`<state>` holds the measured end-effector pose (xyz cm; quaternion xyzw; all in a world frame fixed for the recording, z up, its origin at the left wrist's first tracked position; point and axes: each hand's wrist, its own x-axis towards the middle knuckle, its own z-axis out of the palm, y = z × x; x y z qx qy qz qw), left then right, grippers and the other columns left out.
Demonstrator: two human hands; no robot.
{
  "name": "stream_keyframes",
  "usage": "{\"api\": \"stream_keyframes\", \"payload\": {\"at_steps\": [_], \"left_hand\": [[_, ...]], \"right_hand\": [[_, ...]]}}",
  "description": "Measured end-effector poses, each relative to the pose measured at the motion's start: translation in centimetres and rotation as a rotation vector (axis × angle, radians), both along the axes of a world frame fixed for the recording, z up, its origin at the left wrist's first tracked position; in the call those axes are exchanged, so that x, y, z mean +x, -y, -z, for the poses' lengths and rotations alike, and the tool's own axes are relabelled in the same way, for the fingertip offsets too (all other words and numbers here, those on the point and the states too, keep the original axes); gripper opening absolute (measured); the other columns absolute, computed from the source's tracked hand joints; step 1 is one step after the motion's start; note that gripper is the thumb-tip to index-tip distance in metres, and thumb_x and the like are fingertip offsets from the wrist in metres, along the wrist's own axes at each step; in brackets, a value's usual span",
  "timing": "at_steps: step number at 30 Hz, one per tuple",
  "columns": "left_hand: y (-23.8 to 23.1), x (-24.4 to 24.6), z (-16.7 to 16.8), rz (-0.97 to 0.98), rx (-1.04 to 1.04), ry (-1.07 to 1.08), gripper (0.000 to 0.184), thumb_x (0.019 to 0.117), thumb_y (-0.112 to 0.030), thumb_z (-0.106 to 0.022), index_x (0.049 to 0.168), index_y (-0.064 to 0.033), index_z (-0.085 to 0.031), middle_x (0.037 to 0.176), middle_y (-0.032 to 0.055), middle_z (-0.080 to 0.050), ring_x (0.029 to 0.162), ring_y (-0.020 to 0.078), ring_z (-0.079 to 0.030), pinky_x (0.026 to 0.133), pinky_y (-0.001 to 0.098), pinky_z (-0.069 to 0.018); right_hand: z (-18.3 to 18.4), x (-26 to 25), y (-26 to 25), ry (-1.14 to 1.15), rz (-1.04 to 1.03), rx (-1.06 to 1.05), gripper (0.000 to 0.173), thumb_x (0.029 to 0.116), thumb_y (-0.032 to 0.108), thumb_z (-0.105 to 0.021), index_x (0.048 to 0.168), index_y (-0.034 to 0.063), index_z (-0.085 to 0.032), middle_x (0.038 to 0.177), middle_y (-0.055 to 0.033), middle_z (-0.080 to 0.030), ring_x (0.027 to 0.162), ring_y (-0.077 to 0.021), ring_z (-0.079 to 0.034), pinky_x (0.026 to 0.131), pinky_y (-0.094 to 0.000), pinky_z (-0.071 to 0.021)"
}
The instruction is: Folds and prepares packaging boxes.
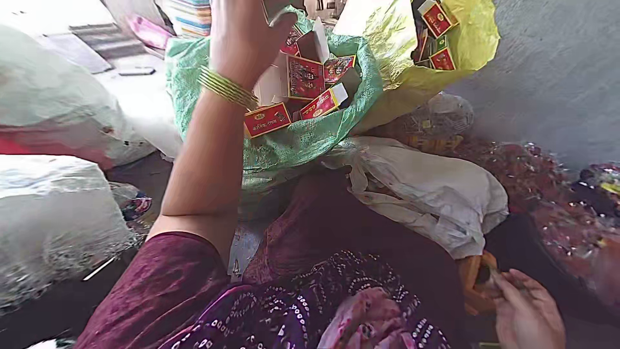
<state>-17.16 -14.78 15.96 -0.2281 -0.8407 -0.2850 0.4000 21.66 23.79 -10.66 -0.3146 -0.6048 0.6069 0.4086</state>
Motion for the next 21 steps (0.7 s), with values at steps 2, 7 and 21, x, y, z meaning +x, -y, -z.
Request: {"api": "stream_keyframes", "payload": {"at_steps": [2,7,21], "left_hand": [[1.0,-2.0,-0.5,0.028,-0.031,0.224,0.059,0.0965,-0.057,-0.059,0.135,-0.0117,-0.062,0.134,0.0146,-0.063,0.128,0.0302,-0.059,0.109,0.0555,-0.0448],[0.6,2.2,4.0,0.235,0.107,-0.166,0.035,0.1001,-0.046,-0.059,0.111,-0.0148,-0.071,0.105,0.0008,-0.069,0.097,0.0064,-0.063,0.086,0.0331,-0.0517],[-23.1,19.0,23.9,1.34,-0.189,0.578,0.025,0.094,-0.031,-0.072,0.112,-0.0146,-0.071,0.113,-0.0008,-0.071,0.103,0.0066,-0.067,0.091,0.0322,-0.0582]], "right_hand": [[-0.2,0.8,-0.8,0.033,0.059,-0.003,0.027,0.0925,-0.005,-0.059,0.112,0.0107,-0.051,0.088,0.0087,-0.061,0.069,-0.0002,-0.062,0.066,-0.0195,-0.0581],[1.4,4.2,-4.7,0.249,0.252,0.171,0.037,0.0902,0.006,-0.069,0.123,0.0004,-0.053,0.1,-0.0004,-0.056,0.077,-0.0004,-0.058,0.068,-0.0193,-0.0532],[19.0,11.4,-10.0,1.437,0.138,-0.002,0.086,0.0884,0.061,-0.069,0.141,-0.0061,-0.055,0.148,-0.0327,-0.049,0.14,-0.0485,-0.045,0.115,-0.0658,-0.035]]}}
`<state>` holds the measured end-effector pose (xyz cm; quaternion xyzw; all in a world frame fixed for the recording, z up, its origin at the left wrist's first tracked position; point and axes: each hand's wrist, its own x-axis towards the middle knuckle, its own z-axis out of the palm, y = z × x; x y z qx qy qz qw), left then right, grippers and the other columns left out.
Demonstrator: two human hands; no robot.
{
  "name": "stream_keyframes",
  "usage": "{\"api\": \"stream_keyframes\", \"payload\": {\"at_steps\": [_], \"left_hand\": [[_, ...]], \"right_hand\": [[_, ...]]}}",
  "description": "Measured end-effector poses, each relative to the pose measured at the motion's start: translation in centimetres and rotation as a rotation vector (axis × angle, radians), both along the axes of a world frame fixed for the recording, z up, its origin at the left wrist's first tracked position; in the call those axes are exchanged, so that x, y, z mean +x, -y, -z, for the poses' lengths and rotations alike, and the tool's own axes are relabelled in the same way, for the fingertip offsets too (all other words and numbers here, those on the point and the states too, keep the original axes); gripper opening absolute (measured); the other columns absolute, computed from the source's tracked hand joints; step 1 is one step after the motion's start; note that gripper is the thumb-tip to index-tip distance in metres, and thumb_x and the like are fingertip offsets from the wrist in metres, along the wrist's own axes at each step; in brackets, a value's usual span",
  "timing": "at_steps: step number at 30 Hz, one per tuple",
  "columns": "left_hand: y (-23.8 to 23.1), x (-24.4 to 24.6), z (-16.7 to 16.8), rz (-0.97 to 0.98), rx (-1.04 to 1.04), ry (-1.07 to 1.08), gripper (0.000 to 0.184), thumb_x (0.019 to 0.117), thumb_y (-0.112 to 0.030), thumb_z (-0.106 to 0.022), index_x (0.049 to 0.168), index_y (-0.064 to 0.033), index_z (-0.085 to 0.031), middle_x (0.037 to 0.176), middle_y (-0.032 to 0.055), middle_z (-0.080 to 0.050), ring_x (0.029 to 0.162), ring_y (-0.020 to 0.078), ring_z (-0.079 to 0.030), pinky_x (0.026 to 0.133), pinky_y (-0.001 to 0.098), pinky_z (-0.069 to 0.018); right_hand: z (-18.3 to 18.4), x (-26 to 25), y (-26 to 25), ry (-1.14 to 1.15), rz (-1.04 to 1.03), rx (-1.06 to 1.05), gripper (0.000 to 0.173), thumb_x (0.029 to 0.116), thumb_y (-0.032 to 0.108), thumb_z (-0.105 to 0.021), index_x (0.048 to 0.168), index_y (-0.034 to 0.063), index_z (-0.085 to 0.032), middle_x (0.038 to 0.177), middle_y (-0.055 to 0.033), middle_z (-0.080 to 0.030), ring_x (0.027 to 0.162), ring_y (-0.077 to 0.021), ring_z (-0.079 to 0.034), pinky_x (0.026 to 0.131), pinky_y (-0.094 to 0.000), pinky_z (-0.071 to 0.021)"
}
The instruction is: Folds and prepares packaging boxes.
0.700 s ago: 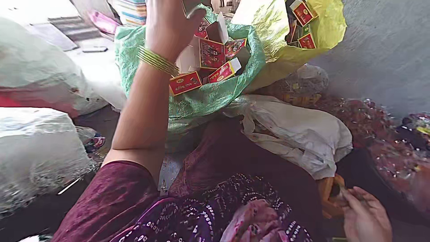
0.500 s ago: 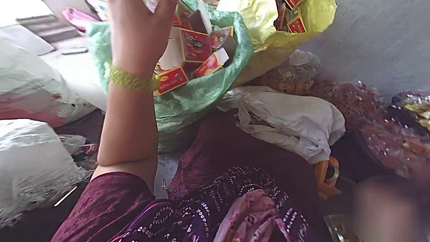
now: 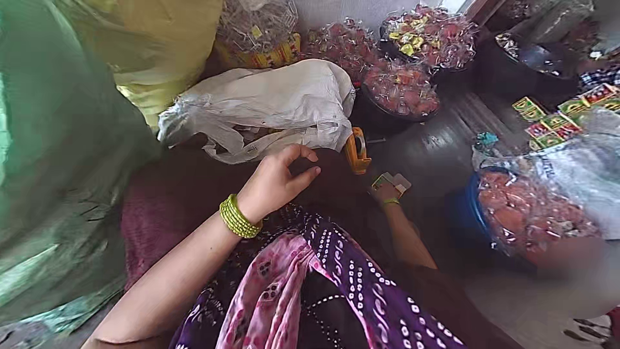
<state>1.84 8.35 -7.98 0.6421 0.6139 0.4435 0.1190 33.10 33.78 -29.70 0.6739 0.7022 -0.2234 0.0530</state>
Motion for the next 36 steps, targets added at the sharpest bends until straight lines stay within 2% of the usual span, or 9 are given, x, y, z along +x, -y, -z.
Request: {"api": "stream_keyframes", "payload": {"at_steps": [3,6,10,19,22,27,30,33,36], "left_hand": [[-1.2,-1.1,3.2,-0.014,-0.146,0.131,0.022,0.0935,-0.027,-0.073,0.11,-0.0128,-0.071,0.113,0.0014,-0.071,0.103,0.0088,-0.067,0.092,0.0356,-0.0573],[-1.1,-2.7,5.8,-0.08,-0.246,0.189,0.023,0.0938,-0.024,-0.074,0.111,-0.0106,-0.07,0.112,0.0039,-0.071,0.097,0.011,-0.07,0.087,0.0375,-0.0592],[-0.9,-3.5,6.1,-0.15,-0.315,0.198,0.026,0.095,-0.026,-0.073,0.115,-0.0105,-0.069,0.114,0.0042,-0.071,0.101,0.0133,-0.069,0.09,0.0408,-0.0576],[-1.0,-3.4,6.5,-0.13,-0.318,0.198,0.024,0.0949,-0.029,-0.072,0.113,-0.0122,-0.07,0.104,0.0056,-0.072,0.09,0.0141,-0.069,0.082,0.041,-0.0584],[-1.0,-3.4,6.7,-0.126,-0.323,0.199,0.023,0.0953,-0.029,-0.071,0.112,-0.0127,-0.07,0.102,0.0048,-0.072,0.088,0.0135,-0.07,0.081,0.0411,-0.0589],[-1.0,-3.2,6.5,-0.115,-0.353,0.193,0.024,0.0963,-0.028,-0.07,0.113,-0.0113,-0.07,0.109,0.0069,-0.071,0.094,0.0157,-0.07,0.085,0.0429,-0.0582],[-1.1,-3.0,6.8,-0.093,-0.378,0.23,0.025,0.0966,-0.03,-0.07,0.114,-0.0117,-0.07,0.108,0.0065,-0.072,0.094,0.014,-0.07,0.086,0.0411,-0.0588],[-1.5,-2.4,6.9,-0.013,-0.418,0.33,0.03,0.0978,-0.034,-0.068,0.116,-0.0112,-0.069,0.11,0.0049,-0.072,0.099,0.0112,-0.069,0.091,0.0373,-0.0563],[-1.8,-1.2,6.9,0.128,-0.423,0.583,0.056,0.0992,-0.042,-0.064,0.139,-0.0039,-0.054,0.131,0.0095,-0.066,0.114,0.016,-0.067,0.099,0.036,-0.0566]], "right_hand": [[0.1,-1.3,0.6,0.038,0.082,-0.024,0.084,0.0899,0.055,-0.068,0.139,-0.0112,-0.053,0.147,-0.0365,-0.047,0.137,-0.0515,-0.046,0.111,-0.0676,-0.0383],[-0.9,-2.7,1.5,0.219,-0.073,-0.091,0.049,0.1016,0.033,-0.055,0.124,-0.0095,-0.065,0.135,-0.0317,-0.06,0.129,-0.0469,-0.056,0.105,-0.0644,-0.0444],[-2.9,-4.6,2.9,0.326,-0.125,-0.043,0.031,0.0999,0.011,-0.052,0.121,-0.0076,-0.065,0.127,-0.0282,-0.065,0.12,-0.0443,-0.063,0.097,-0.0619,-0.051],[-7.7,-4.1,3.0,0.269,-0.008,0.145,0.029,0.1012,0.012,-0.049,0.123,-0.0016,-0.064,0.123,-0.0238,-0.068,0.117,-0.0394,-0.066,0.092,-0.0575,-0.0541],[-8.6,-2.6,1.4,0.139,0.069,0.16,0.029,0.0983,0.018,-0.057,0.122,0.0045,-0.067,0.123,-0.0205,-0.069,0.118,-0.0361,-0.066,0.095,-0.0572,-0.0536],[-10.6,0.0,-1.1,0.055,0.068,0.016,0.036,0.0783,0.023,-0.085,0.112,0.0116,-0.078,0.12,-0.0157,-0.072,0.117,-0.0334,-0.065,0.102,-0.0576,-0.0485],[-13.8,0.0,-0.4,-0.065,0.01,0.097,0.029,0.0872,0.026,-0.079,0.111,0.0104,-0.078,0.116,-0.0151,-0.073,0.116,-0.0319,-0.066,0.103,-0.0559,-0.0474],[-16.3,-1.2,1.5,-0.449,-0.121,0.264,0.021,0.0887,0.027,-0.08,0.103,0.0113,-0.08,0.106,-0.0085,-0.076,0.104,-0.0196,-0.07,0.096,-0.0457,-0.0528],[-17.6,-5.3,5.8,-0.856,-0.341,0.44,0.017,0.0894,0.024,-0.079,0.1,0.0104,-0.081,0.102,-0.0044,-0.075,0.099,-0.0117,-0.07,0.091,-0.0345,-0.058]]}}
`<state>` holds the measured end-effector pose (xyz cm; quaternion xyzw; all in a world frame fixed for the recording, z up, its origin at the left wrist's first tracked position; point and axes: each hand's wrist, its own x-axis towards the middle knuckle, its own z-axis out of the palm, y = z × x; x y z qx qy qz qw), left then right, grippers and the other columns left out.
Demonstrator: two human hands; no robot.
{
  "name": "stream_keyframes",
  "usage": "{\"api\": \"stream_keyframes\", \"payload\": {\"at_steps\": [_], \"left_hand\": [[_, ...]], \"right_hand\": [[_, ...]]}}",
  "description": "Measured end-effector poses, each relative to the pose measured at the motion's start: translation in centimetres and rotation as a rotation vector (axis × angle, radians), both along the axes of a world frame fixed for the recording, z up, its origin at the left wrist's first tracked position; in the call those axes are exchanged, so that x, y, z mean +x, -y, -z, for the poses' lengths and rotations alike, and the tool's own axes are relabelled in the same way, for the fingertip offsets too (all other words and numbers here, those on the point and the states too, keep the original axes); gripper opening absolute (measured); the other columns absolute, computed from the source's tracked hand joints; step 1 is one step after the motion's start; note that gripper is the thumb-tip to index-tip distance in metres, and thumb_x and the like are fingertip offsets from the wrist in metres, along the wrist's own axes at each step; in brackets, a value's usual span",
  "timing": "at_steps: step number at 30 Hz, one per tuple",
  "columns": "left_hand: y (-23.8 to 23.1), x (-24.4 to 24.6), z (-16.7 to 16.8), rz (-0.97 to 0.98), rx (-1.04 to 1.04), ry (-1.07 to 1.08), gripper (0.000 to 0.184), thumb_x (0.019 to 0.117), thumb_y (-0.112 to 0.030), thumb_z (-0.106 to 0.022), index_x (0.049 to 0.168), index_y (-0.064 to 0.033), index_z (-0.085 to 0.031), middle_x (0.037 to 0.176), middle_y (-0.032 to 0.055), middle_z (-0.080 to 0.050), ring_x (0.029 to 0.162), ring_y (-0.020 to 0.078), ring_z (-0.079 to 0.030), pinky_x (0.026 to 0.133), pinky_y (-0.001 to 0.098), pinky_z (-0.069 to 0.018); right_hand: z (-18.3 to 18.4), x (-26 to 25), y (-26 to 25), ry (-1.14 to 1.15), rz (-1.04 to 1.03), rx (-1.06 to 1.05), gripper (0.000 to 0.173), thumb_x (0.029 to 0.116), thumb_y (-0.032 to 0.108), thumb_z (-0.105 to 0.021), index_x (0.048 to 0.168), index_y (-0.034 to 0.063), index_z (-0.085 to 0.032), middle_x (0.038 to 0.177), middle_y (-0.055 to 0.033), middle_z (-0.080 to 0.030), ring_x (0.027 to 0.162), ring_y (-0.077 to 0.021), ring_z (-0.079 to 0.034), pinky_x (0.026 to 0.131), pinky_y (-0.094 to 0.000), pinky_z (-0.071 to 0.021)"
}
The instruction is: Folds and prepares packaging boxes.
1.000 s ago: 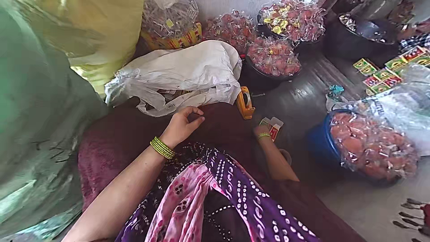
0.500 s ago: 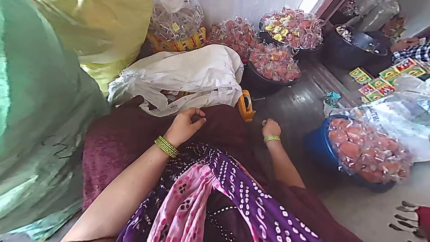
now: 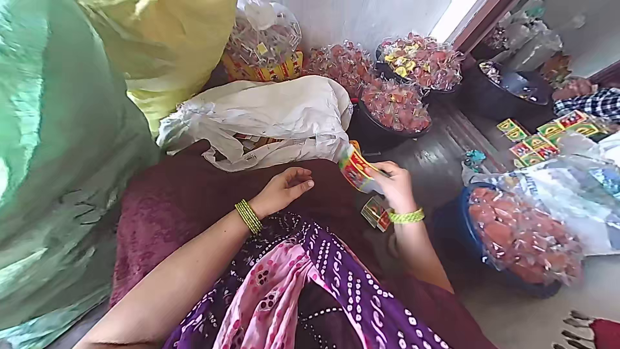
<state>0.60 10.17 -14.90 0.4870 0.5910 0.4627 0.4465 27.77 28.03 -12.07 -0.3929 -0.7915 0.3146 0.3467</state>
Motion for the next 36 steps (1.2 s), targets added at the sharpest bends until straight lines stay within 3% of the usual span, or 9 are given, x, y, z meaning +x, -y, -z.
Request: {"api": "stream_keyframes", "payload": {"at_steps": [4,8,10,14,18,23,26,30,36], "left_hand": [[0.4,1.3,0.5,-0.01,0.093,0.355,0.117,0.085,-0.078,-0.059,0.162,-0.0096,-0.004,0.156,0.013,-0.043,0.134,0.0254,-0.055,0.104,0.0465,-0.0544],[1.6,1.2,-1.1,-0.19,0.295,0.57,0.088,0.0786,-0.08,-0.063,0.13,-0.0096,-0.059,0.112,0.0015,-0.073,0.103,0.0123,-0.07,0.088,0.0327,-0.0595],[2.1,0.5,-1.8,-0.172,0.354,0.623,0.065,0.0789,-0.074,-0.068,0.114,-0.0186,-0.07,0.102,-0.0006,-0.076,0.094,0.01,-0.072,0.082,0.0297,-0.0617],[3.2,0.2,-2.7,0.062,0.41,0.65,0.048,0.0845,-0.067,-0.066,0.114,-0.0301,-0.073,0.102,-0.0075,-0.076,0.092,0.0024,-0.072,0.08,0.0236,-0.0609],[3.3,0.0,-2.9,0.175,0.414,0.681,0.044,0.0877,-0.063,-0.065,0.116,-0.0298,-0.074,0.102,-0.0079,-0.077,0.093,0.0011,-0.072,0.081,0.0218,-0.0603],[3.4,-0.4,-2.1,0.326,0.304,0.619,0.041,0.0905,-0.055,-0.066,0.122,-0.03,-0.072,0.111,-0.0111,-0.075,0.102,-0.0026,-0.068,0.089,0.0186,-0.0557],[3.0,-0.5,-1.3,0.282,0.21,0.484,0.072,0.0829,-0.053,-0.077,0.142,-0.0167,-0.054,0.125,-0.0001,-0.07,0.114,0.009,-0.066,0.099,0.0277,-0.054],[2.3,-0.4,-1.6,0.199,0.119,0.355,0.109,0.069,-0.051,-0.088,0.153,-0.0074,-0.034,0.133,0.0067,-0.065,0.12,0.0186,-0.065,0.102,0.0349,-0.0555],[2.9,-0.7,-3.6,-0.087,0.124,0.37,0.054,0.0816,-0.025,-0.082,0.125,-0.0014,-0.059,0.105,0.0089,-0.075,0.095,0.021,-0.074,0.087,0.0394,-0.0627]], "right_hand": [[-0.6,-6.8,8.5,-0.304,-0.369,0.131,0.015,0.0926,0.014,-0.075,0.1,0.0011,-0.078,0.108,-0.0118,-0.075,0.108,-0.0184,-0.069,0.098,-0.0363,-0.0574],[-0.2,-10.7,11.1,-0.345,-0.854,0.053,0.042,0.1019,0.026,-0.061,0.122,-0.0093,-0.069,0.137,-0.0282,-0.061,0.135,-0.0341,-0.055,0.116,-0.0449,-0.0436],[-0.5,-11.7,10.7,-0.336,-0.895,0.079,0.055,0.1021,0.034,-0.058,0.131,-0.012,-0.062,0.145,-0.0321,-0.052,0.141,-0.0382,-0.048,0.12,-0.0476,-0.0383],[-2.3,-12.4,10.0,-0.166,-0.665,0.33,0.068,0.088,0.027,-0.081,0.14,-0.0099,-0.056,0.15,-0.0322,-0.047,0.144,-0.0401,-0.043,0.121,-0.0458,-0.037],[-3.0,-12.0,10.4,-0.11,-0.579,0.413,0.065,0.0847,0.026,-0.084,0.137,-0.0047,-0.061,0.137,-0.0248,-0.061,0.13,-0.0352,-0.057,0.112,-0.0486,-0.0447],[-3.3,-11.6,9.4,-0.078,-0.561,0.42,0.043,0.0803,0.032,-0.087,0.102,-0.0004,-0.068,0.103,-0.0144,-0.07,0.103,-0.0276,-0.066,0.096,-0.0513,-0.048],[-4.6,-11.0,8.1,0.181,-0.708,0.395,0.038,0.0873,0.039,-0.078,0.082,0.0025,-0.071,0.093,-0.0142,-0.07,0.097,-0.0301,-0.066,0.089,-0.0528,-0.0461],[-6.2,-10.5,6.5,0.43,-0.889,0.295,0.031,0.0961,0.035,-0.069,0.094,0.0037,-0.073,0.091,-0.0122,-0.073,0.099,-0.0302,-0.068,0.098,-0.0616,-0.041],[-5.7,-10.1,6.7,0.109,-0.63,0.36,0.026,0.0895,0.029,-0.078,0.103,0.0068,-0.074,0.094,-0.0073,-0.073,0.095,-0.0202,-0.067,0.099,-0.0481,-0.0485]]}}
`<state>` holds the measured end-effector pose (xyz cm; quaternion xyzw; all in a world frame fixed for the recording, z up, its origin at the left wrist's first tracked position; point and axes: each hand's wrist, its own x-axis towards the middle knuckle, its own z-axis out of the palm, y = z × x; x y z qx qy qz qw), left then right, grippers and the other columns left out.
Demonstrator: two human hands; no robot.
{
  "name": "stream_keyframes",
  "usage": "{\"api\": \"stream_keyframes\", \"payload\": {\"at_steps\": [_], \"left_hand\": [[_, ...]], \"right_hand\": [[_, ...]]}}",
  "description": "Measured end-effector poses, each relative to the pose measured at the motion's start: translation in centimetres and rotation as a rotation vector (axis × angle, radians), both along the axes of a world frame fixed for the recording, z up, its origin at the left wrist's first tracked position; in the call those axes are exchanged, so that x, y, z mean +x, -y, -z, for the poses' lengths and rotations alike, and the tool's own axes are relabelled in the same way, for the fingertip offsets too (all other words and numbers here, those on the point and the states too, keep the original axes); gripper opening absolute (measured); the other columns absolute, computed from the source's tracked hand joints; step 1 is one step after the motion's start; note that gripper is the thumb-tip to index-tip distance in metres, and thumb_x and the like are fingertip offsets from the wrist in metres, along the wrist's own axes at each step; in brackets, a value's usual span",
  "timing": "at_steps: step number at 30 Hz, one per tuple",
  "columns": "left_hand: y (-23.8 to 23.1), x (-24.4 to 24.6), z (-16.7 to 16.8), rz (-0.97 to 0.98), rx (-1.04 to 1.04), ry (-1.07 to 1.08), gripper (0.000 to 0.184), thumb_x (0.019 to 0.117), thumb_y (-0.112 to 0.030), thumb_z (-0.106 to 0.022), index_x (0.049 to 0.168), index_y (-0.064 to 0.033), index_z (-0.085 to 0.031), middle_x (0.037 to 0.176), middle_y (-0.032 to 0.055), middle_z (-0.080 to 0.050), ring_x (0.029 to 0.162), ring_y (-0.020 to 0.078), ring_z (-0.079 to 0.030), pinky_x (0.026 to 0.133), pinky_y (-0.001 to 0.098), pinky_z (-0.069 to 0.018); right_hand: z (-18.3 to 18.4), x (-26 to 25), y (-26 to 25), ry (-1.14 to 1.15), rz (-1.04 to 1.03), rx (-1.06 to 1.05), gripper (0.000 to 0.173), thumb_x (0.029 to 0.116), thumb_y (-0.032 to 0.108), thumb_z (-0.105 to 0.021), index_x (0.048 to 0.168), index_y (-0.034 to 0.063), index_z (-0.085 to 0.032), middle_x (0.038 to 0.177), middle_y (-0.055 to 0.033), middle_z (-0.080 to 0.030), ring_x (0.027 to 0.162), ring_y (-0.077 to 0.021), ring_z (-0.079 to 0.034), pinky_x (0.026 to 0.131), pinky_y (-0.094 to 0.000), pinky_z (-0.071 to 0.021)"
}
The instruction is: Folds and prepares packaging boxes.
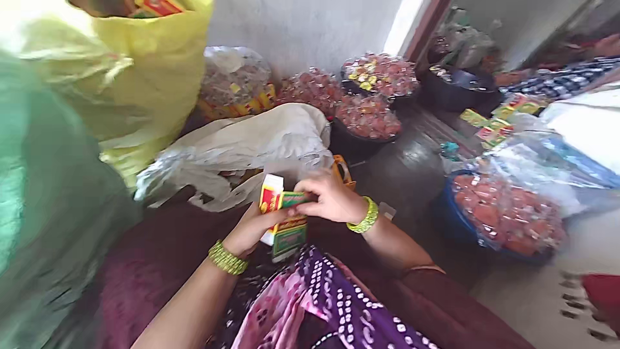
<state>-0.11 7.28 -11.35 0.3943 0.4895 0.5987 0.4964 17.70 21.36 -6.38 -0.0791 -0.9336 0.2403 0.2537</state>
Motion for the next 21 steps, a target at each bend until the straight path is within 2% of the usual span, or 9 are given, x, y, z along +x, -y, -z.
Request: {"api": "stream_keyframes", "payload": {"at_steps": [2,4,6,8,12,14,16,18,21], "left_hand": [[0.0,-0.5,-0.3,-0.086,0.054,0.064,0.047,0.0884,-0.021,-0.077,0.125,0.0014,-0.058,0.105,0.0117,-0.075,0.095,0.0235,-0.074,0.087,0.0413,-0.0632],[-0.2,-0.9,-0.5,-0.131,0.121,0.145,0.039,0.093,-0.018,-0.073,0.123,0.0033,-0.059,0.103,0.014,-0.075,0.094,0.0252,-0.075,0.087,0.0429,-0.0633],[-0.2,-1.0,-0.5,-0.15,0.187,0.177,0.034,0.0946,-0.019,-0.072,0.118,0.0036,-0.062,0.1,0.0136,-0.076,0.091,0.0245,-0.075,0.086,0.0427,-0.0635],[-0.4,-0.8,-0.4,-0.195,0.221,0.147,0.039,0.0942,-0.019,-0.072,0.122,0.0053,-0.058,0.101,0.0144,-0.075,0.091,0.0244,-0.075,0.085,0.0425,-0.0636],[-1.0,-1.0,0.2,-0.256,0.339,-0.074,0.068,0.1009,-0.021,-0.062,0.151,0.0022,-0.021,0.12,0.0179,-0.066,0.101,0.0247,-0.072,0.088,0.0415,-0.0632],[-1.0,-0.8,0.3,-0.27,0.363,-0.195,0.073,0.1041,-0.024,-0.051,0.16,-0.0013,-0.01,0.133,0.0172,-0.059,0.106,0.0188,-0.069,0.09,0.037,-0.0614],[-0.8,-0.4,0.2,-0.243,0.397,-0.261,0.068,0.1053,-0.023,-0.046,0.161,-0.0016,-0.013,0.139,0.0163,-0.056,0.107,0.0132,-0.069,0.091,0.0325,-0.0609],[-0.7,-0.3,0.3,-0.223,0.457,-0.272,0.069,0.1032,-0.028,-0.058,0.156,0.0017,-0.024,0.132,0.0146,-0.062,0.105,0.0137,-0.07,0.09,0.0337,-0.0619],[-0.8,-0.3,0.7,-0.218,0.543,-0.257,0.071,0.0898,-0.021,-0.08,0.142,0.0037,-0.039,0.121,0.0116,-0.066,0.102,0.0151,-0.071,0.09,0.0351,-0.0625]], "right_hand": [[1.3,-0.6,0.5,-0.279,0.155,-0.085,0.042,0.0844,0.026,-0.085,0.117,0.0044,-0.069,0.114,-0.0117,-0.069,0.112,-0.0224,-0.065,0.1,-0.0452,-0.0539],[2.4,-1.1,0.8,-0.399,0.135,-0.285,0.063,0.0856,0.02,-0.084,0.135,-0.0026,-0.051,0.129,-0.0176,-0.062,0.119,-0.0249,-0.063,0.102,-0.0431,-0.0566],[3.1,-1.4,1.6,-0.429,-0.038,-0.592,0.067,0.0911,0.009,-0.077,0.142,-0.009,-0.038,0.128,-0.0211,-0.063,0.116,-0.0284,-0.067,0.1,-0.0455,-0.0594],[3.8,-1.7,2.5,-0.454,-0.094,-0.709,0.063,0.0952,0.006,-0.071,0.142,-0.0111,-0.033,0.12,-0.0203,-0.067,0.109,-0.0275,-0.07,0.095,-0.0445,-0.0614],[4.7,-2.8,3.2,-0.544,0.0,-0.512,0.078,0.0915,0.011,-0.076,0.146,-0.0112,-0.025,0.118,-0.0207,-0.064,0.101,-0.0254,-0.071,0.085,-0.0392,-0.0645],[4.9,-3.2,3.4,-0.533,0.023,-0.433,0.087,0.0917,0.016,-0.077,0.152,-0.0117,-0.021,0.117,-0.0201,-0.062,0.098,-0.0214,-0.07,0.081,-0.0343,-0.0643],[5.0,-3.3,3.2,-0.5,0.022,-0.354,0.085,0.0958,0.026,-0.073,0.154,-0.0127,-0.024,0.134,-0.0246,-0.056,0.112,-0.0188,-0.065,0.093,-0.0307,-0.0593],[5.1,-3.2,2.8,-0.472,-0.031,-0.297,0.082,0.1004,0.034,-0.067,0.154,-0.0142,-0.027,0.153,-0.03,-0.042,0.136,-0.0217,-0.052,0.114,-0.0336,-0.0459],[5.1,-3.2,2.0,-0.484,-0.092,-0.246,0.077,0.103,0.042,-0.061,0.15,-0.0131,-0.035,0.152,-0.0252,-0.046,0.137,-0.0174,-0.052,0.116,-0.0326,-0.0444]]}}
